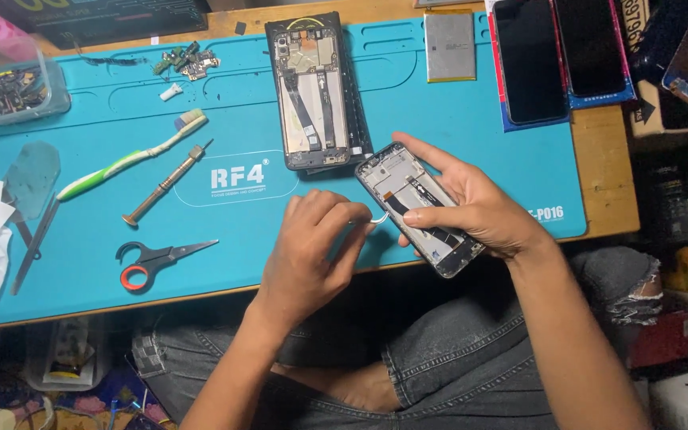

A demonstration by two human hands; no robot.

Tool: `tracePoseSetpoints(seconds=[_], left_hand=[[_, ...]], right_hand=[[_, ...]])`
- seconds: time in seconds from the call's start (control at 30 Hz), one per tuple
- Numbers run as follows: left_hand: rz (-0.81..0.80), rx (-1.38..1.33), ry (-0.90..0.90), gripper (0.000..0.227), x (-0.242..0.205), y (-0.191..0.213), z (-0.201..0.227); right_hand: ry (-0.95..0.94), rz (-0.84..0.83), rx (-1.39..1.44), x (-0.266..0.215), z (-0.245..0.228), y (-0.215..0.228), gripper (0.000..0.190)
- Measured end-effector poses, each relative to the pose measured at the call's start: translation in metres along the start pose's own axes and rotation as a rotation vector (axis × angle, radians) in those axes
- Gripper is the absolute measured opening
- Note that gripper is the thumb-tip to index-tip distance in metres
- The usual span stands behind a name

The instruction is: The person sits on the floor and handles a small blue circuit board, connecting it to a power bank to test it. They then move to a workbench and use tweezers to manipulate a thin wire on a disassembled smartphone chassis.

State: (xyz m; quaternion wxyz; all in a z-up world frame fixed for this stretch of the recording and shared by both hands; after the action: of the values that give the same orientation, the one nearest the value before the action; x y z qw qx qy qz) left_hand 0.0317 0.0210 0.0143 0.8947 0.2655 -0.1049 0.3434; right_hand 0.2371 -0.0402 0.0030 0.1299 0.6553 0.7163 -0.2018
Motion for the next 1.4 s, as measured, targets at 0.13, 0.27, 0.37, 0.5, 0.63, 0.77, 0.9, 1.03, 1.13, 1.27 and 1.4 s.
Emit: tracePoseSetpoints(seconds=[0.13, 0.27, 0.37, 0.5, 0.63, 0.77, 0.9, 1.03, 1.13, 1.27, 1.4], left_hand=[[0.008, 0.001, -0.002, 0.005, -0.0001, -0.0003, -0.001], [0.009, -0.005, 0.002, 0.005, 0.0001, 0.0005, 0.0], [0.01, -0.003, 0.001, 0.005, -0.0001, 0.0001, -0.0005], [0.008, -0.009, 0.003, 0.006, 0.0, 0.0004, -0.0008], [0.005, -0.005, 0.002, 0.006, -0.0002, 0.0002, -0.0017], [0.007, -0.008, 0.008, 0.006, -0.0002, 0.0004, -0.0014], [0.009, -0.013, 0.003, 0.006, -0.0007, 0.0005, -0.0012], [0.011, -0.009, 0.0, 0.005, -0.0005, 0.0004, -0.0012], [0.013, -0.01, -0.002, 0.005, -0.0011, 0.0007, -0.0011], [0.005, -0.005, -0.003, 0.005, -0.0017, 0.0005, -0.0022], [0.042, -0.079, 0.021, 0.004, -0.001, 0.0022, -0.0037]], right_hand=[[0.01, -0.014, 0.01, 0.0008, 0.002, 0.0001, 0.107], [0.005, -0.005, 0.003, 0.0006, -0.0001, -0.0006, 0.106], [0.012, -0.018, 0.005, 0.0007, 0.0011, -0.0003, 0.107], [0.012, -0.021, -0.011, 0.0013, -0.0003, -0.0019, 0.107], [0.008, -0.021, -0.003, 0.0013, -0.0002, -0.001, 0.108], [0.024, -0.018, -0.012, 0.0015, 0.0006, -0.0008, 0.107], [0.005, -0.019, -0.002, 0.001, -0.0002, -0.0009, 0.108], [0.006, -0.01, -0.019, 0.0004, -0.0017, -0.0026, 0.108], [-0.004, -0.003, -0.016, 0.0003, -0.001, -0.0029, 0.107], [0.003, -0.009, -0.036, 0.001, -0.0025, -0.0046, 0.106], [-0.007, -0.001, -0.053, 0.0008, 0.0, -0.0076, 0.107]])
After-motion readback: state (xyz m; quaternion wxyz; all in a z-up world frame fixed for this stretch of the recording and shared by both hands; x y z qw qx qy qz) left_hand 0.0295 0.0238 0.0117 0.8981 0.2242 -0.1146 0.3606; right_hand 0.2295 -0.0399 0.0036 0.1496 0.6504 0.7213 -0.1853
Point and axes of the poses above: each hand's wrist, its own x-axis towards the middle knuckle, its own y-axis out of the back of the hand, z = x × y, the point moved 4 cm from there along x, towards the middle knuckle, and after that the axes turned 14 degrees about -x, right-handed, at the moved point
